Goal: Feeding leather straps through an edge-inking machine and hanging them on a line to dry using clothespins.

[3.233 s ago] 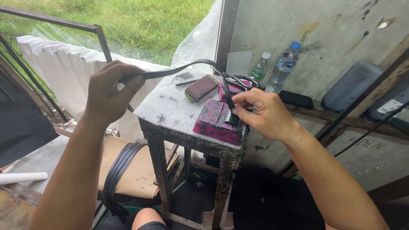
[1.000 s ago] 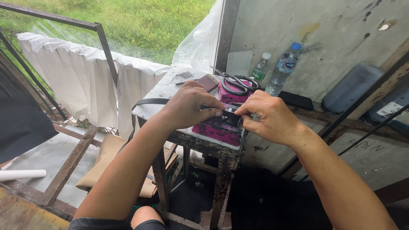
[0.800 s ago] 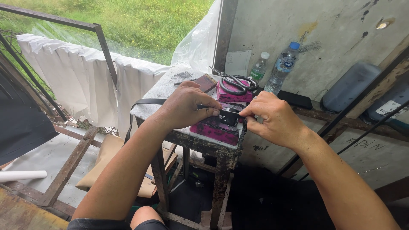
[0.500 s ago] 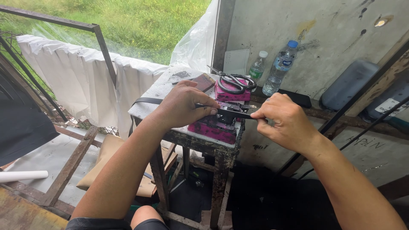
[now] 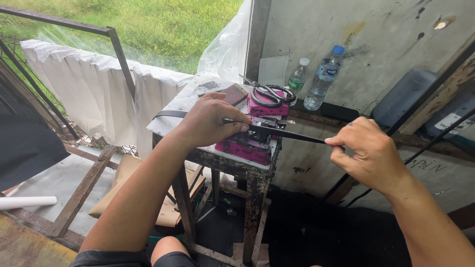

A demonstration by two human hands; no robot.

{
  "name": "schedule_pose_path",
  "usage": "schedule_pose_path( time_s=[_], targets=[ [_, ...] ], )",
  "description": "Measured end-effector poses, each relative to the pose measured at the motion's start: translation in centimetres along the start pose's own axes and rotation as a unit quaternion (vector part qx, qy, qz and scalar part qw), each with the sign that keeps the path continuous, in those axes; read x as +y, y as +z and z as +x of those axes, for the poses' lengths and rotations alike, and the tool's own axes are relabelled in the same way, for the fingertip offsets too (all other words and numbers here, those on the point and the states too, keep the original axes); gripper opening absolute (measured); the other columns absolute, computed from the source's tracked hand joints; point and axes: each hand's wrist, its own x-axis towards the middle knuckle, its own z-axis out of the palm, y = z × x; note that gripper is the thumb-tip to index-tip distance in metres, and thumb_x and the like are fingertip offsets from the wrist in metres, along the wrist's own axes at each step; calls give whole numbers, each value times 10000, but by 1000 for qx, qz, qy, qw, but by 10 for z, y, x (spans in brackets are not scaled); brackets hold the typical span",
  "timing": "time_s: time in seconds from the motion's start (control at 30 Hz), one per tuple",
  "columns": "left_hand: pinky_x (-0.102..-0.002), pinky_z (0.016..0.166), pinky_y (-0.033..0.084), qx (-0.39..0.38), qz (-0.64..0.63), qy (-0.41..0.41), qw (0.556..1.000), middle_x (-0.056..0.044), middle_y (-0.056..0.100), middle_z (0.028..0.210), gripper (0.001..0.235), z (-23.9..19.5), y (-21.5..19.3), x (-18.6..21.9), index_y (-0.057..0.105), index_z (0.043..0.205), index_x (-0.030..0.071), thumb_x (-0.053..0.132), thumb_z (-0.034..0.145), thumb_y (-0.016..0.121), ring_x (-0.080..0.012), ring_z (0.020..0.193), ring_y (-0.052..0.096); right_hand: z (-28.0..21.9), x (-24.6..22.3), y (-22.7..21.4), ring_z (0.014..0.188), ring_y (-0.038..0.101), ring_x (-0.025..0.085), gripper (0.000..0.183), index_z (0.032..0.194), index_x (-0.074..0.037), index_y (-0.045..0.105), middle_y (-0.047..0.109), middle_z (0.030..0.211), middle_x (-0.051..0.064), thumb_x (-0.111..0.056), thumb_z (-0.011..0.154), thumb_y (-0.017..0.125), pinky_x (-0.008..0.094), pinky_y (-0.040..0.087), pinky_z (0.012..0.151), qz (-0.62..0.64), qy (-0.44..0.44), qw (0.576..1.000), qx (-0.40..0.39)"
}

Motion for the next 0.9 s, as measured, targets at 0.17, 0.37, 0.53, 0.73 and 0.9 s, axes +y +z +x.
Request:
schedule_pose_path(
  time_s=[0.17, 0.37, 0.53, 0.73, 0.9],
  targets=[
    [-476, 1174, 333, 1, -2, 0, 1000, 97, 819, 846, 114, -1, -2, 3, 832, 984, 306, 327, 873, 817, -87, 632, 691, -18, 3, -17, 721, 501, 170, 209, 906, -81, 738, 586, 691, -30, 111, 836, 690, 334, 435, 808, -50, 17, 998, 15],
    [-478, 1172, 346, 12, -5, 1, 1000, 121, 812, 839, 108, -2, 0, 0, 830, 974, 319, 339, 867, 827, -78, 567, 664, -50, 13, -40, 784, 567, 180, 159, 915, -97, 770, 685, 786, -11, 51, 861, 750, 347, 467, 872, -96, 83, 992, 9],
    [-480, 1171, 356, 17, 0, 7, 1000, 113, 807, 811, 102, 0, 2, -1, 828, 974, 327, 335, 873, 820, -102, 572, 669, -82, 24, -57, 819, 575, 180, 185, 932, -113, 767, 686, 821, -11, 67, 891, 752, 316, 413, 869, -140, 112, 984, 23],
    [-484, 1175, 356, 17, 9, 1, 1000, 79, 771, 667, 90, -1, 1, 2, 828, 961, 330, 336, 873, 816, -115, 569, 675, -115, 33, -72, 957, 621, 213, 176, 917, -107, 780, 720, 904, 21, 64, 906, 739, 383, 404, 1000, -154, 177, 971, 34],
    [-492, 1178, 348, 16, 16, -9, 1000, 73, 765, 657, 102, -1, 1, 4, 830, 971, 329, 358, 877, 807, -124, 588, 673, -157, 59, -79, 1150, 593, 229, 121, 1032, -37, 780, 695, 1005, 90, 57, 986, 720, 286, 452, 879, -130, 243, 960, 41]
  ],
)
